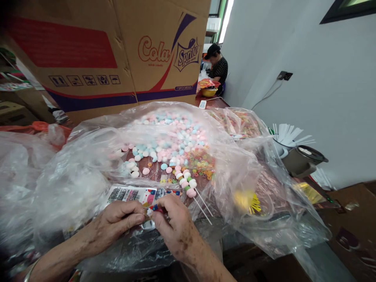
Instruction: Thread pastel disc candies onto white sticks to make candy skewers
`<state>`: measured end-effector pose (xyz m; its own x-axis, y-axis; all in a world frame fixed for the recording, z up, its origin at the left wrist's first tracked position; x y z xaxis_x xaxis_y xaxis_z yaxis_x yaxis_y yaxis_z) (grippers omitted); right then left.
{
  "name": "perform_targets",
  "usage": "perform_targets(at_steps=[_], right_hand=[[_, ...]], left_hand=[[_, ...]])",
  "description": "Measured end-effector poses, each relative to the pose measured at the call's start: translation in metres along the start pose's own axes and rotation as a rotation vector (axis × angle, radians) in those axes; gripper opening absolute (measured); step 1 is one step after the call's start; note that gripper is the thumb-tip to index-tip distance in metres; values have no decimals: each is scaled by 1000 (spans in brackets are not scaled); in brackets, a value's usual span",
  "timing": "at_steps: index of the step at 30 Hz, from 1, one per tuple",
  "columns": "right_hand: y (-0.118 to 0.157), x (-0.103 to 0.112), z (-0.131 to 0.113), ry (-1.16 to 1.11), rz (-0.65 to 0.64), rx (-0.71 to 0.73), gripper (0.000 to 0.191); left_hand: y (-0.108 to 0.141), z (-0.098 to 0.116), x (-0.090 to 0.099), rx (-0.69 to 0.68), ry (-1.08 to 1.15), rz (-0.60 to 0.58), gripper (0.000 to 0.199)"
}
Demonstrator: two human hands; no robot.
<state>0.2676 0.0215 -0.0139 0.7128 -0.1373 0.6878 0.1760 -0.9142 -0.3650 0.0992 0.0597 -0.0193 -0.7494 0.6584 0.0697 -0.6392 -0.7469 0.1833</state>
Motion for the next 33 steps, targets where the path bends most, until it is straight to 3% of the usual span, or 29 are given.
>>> perform_targets(at_steps=[4,9,13,16,19,22,25,29,33], right_hand=[[1,3,-2,126,116,131,29],[6,2,-5,236,332,194,33],[8,7,-8,195,307,187,34],[12,18,4,217,285,133,23],[21,29,30,512,343,34,15],[28,25,56,909,249,3,17],[32,17,71,1112,164,6,19],[33,20,74,1089,220,9,28],[37,44,73,825,372,53,21]], left_hand=[[0,3,-4,-6,-18,-12,41],[-3,-4,-10,-29,248,-8,26],[-3,-8,-7,-50,124,6,32],[-3,-13,-4,-18,114,34,37],[-3,-18,-1,-22,188,86,34],[-4,-19,0,-30,236,115,29],[-4,-17,-1,-19,271,109,30],[-3,-13,4,-45,231,103,29],[-1,-15,15,-56,204,107,25]])
Point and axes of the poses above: each hand's wrist, its own y-axis away from the middle knuckle, its own x-axis out of the back of the hand, z = x × y, the point moved 4 cm from there along -y, towards the middle knuckle, and after that the axes turned 15 degrees about y, right-handed, at the moved point
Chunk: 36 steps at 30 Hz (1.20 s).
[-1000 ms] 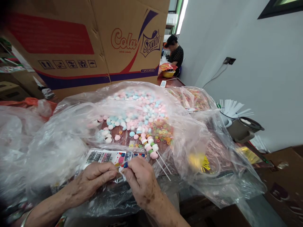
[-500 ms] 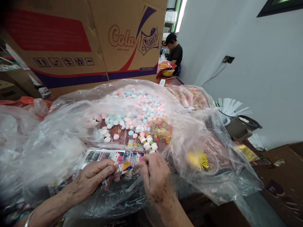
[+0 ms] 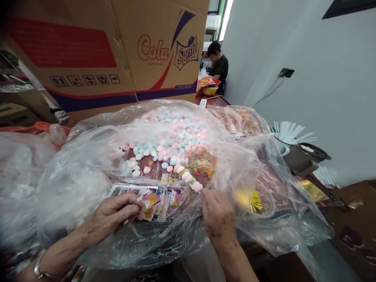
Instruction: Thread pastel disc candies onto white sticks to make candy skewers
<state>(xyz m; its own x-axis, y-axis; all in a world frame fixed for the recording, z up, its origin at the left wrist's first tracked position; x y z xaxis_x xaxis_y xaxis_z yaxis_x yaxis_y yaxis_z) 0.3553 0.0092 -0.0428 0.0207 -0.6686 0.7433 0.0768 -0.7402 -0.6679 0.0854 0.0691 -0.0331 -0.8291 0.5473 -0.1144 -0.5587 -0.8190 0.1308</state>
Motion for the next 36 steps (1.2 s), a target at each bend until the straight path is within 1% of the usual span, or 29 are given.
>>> perform_targets(at_steps=[2,5,8,10,16,18,20,23,27,30,33,36], right_hand=[[-2,12,8,-158,19,16,16],[-8,28,12,-318,-33,98,16],[-15,41,9,-354,-39,186,18],[-18,45,7,-350,-21,232,19],[-22,47,6,-337,3,377,21],[-24,48,5,-341,6,420,21],[-25,48,2,-328,-2,444,21],[-27,46,-4,-297,-33,466,19],[-31,44,-8,-279,-60,497,17],[-32,42,-10,-320,-121,509,20],[-32,41,-11,-383,-161,478,24],[-34,44,-10,-379,-187,461,23]], left_hand=[[0,1,6,5,4,-15,24],[0,3,10,29,20,-55,24],[0,5,12,38,18,-75,23],[0,5,11,47,17,-91,22],[-1,2,8,135,21,-128,27],[-1,2,8,178,7,-140,27],[-2,3,6,191,-35,-171,27],[-3,7,3,178,-142,-261,27],[-6,15,-4,208,-289,-422,20],[-7,22,-12,223,-337,-519,23],[-7,26,-19,221,-374,-550,26],[-8,27,-24,218,-396,-521,22]])
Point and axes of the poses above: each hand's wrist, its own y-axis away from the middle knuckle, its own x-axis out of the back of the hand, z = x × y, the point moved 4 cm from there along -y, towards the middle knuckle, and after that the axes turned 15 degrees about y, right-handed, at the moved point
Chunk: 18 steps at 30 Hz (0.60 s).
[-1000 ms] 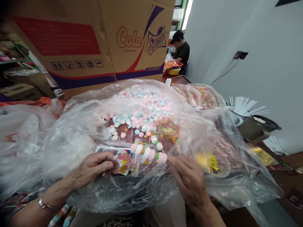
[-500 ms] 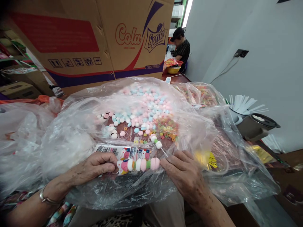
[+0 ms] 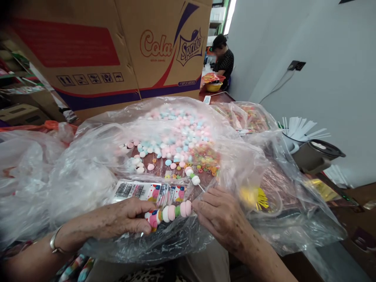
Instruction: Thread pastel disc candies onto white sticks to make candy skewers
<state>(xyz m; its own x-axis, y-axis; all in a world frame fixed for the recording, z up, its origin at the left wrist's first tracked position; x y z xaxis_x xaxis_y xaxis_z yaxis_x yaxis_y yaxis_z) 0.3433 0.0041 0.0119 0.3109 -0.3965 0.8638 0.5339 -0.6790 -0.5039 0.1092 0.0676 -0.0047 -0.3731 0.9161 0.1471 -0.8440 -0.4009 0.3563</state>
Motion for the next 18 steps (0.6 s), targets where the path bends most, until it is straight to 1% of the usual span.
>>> perform_targets(at_steps=[2,4,6,9,13,15,18], right_hand=[[-1,4,0,-5,-24,14,24],[-2,8,0,-19,-43,43,25],[-3,11,1,-23,-47,54,24],[-4,12,2,-14,-50,27,23],[-2,10,0,-55,-102,26,26],[-1,10,1,-97,-132,-13,29],[0,11,3,-150,-177,-93,29]], left_hand=[[-1,0,-1,25,39,-7,21],[-2,1,-1,43,51,-41,23],[-4,4,-2,39,18,-79,26],[-6,10,-4,10,-35,-117,26],[-8,12,-3,4,-71,-92,23],[-7,11,0,-7,-44,-79,24],[-4,10,3,-66,-15,-60,31]])
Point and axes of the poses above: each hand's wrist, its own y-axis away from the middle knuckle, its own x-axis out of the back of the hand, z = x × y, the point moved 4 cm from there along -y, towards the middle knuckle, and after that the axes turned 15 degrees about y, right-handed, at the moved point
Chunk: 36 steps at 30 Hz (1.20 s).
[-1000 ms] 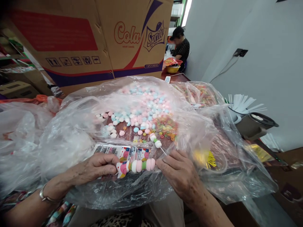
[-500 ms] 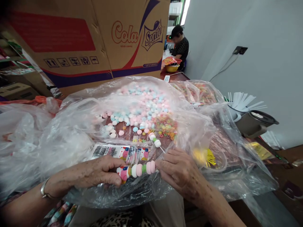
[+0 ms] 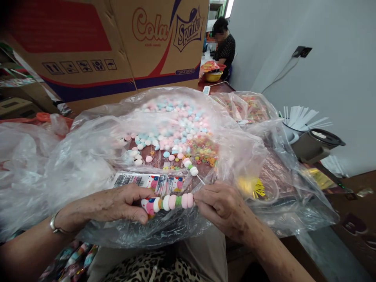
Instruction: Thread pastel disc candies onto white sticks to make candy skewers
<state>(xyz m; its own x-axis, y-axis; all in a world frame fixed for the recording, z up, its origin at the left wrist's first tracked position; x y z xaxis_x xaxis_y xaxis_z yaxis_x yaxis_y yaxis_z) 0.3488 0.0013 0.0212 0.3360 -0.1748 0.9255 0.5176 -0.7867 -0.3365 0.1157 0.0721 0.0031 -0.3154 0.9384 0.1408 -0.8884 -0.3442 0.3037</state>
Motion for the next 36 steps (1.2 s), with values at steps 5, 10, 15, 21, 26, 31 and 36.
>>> perform_targets(at_steps=[5,10,15,21,26,31,36], right_hand=[[-2,-1,-1,35,-58,-44,27],[-3,-6,-6,25,-58,16,27],[-5,-7,-12,125,1,103,25],[-6,-3,-7,130,-15,181,25],[-9,-11,-8,122,-35,213,25],[-14,-21,-8,100,5,245,26],[-14,-12,-1,90,-12,220,23]], left_hand=[[3,-6,2,-22,-56,62,34],[3,-8,3,19,-16,89,30],[-2,-12,-4,52,58,73,27],[-8,-9,-12,104,26,70,28],[-13,-11,-15,107,52,68,29],[-19,-19,-23,109,74,105,33],[-15,-23,-23,145,85,92,35]])
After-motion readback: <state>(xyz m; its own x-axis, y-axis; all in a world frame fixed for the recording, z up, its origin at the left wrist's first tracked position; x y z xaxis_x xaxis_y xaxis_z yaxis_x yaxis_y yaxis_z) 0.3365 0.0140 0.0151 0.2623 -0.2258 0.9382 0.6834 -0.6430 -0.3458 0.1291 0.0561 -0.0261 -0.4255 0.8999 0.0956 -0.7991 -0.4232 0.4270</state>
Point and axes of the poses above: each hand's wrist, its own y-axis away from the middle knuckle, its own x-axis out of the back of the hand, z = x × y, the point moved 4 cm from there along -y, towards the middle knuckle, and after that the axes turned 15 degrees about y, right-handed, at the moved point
